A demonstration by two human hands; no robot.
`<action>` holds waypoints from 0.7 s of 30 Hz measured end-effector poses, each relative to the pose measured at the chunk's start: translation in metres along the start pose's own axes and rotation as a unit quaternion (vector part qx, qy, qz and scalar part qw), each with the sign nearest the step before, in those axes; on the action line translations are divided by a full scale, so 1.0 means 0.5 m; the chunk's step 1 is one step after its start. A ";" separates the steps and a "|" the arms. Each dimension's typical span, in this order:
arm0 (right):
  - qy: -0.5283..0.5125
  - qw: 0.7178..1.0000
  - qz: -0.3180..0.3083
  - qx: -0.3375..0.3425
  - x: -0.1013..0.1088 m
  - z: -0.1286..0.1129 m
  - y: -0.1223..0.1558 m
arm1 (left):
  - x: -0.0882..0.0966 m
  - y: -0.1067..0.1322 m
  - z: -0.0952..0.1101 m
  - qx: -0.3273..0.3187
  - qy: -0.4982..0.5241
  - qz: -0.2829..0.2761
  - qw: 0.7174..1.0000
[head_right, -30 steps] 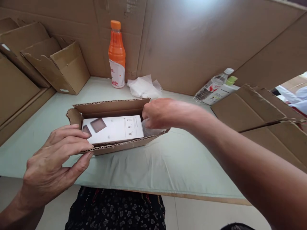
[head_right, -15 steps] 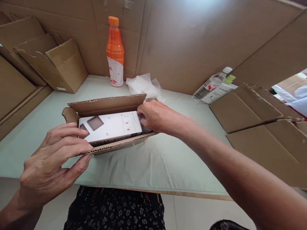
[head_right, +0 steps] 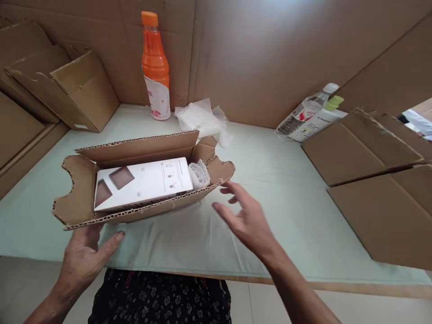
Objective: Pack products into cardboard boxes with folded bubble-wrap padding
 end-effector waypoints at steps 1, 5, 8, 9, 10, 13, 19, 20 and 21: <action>-0.019 1.000 -0.020 -0.010 -0.036 0.003 -0.001 | -0.004 0.000 -0.010 0.021 0.008 -0.006 1.000; -0.064 0.997 -0.028 -0.024 -0.099 -0.018 -0.019 | -0.023 -0.034 0.003 0.033 0.033 -0.010 0.999; -0.043 0.998 0.019 -0.031 -0.059 -0.004 0.008 | -0.080 -0.065 0.027 0.027 0.050 -0.061 0.996; -0.027 0.998 0.040 -0.034 -0.035 0.010 0.032 | -0.108 -0.072 0.035 0.027 0.057 -0.092 0.994; -0.008 0.997 0.063 -0.037 -0.009 0.028 0.061 | -0.139 -0.077 0.043 0.025 0.064 -0.127 0.990; 0.053 0.991 0.111 -0.053 0.060 0.095 0.156 | -0.231 -0.084 0.068 0.008 0.075 -0.228 0.971; -0.004 0.991 0.053 -0.119 0.067 0.210 0.189 | -0.280 -0.105 0.073 -0.013 -0.005 -0.183 0.983; -0.034 0.992 0.027 -0.115 0.052 0.212 0.174 | -0.273 -0.105 0.067 -0.013 -0.025 -0.162 0.986; -0.059 0.992 0.002 -0.107 0.035 0.210 0.158 | -0.268 -0.103 0.060 -0.010 -0.040 -0.148 0.988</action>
Point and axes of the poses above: each hand's wrist, its own y-axis away from the middle knuckle, its own x-axis out of the back of the hand, z = x × y, the point moved 9 cm from there along -y, towards the middle knuckle, and after that the axes turned 11 degrees about z, right-handed, at the moved point
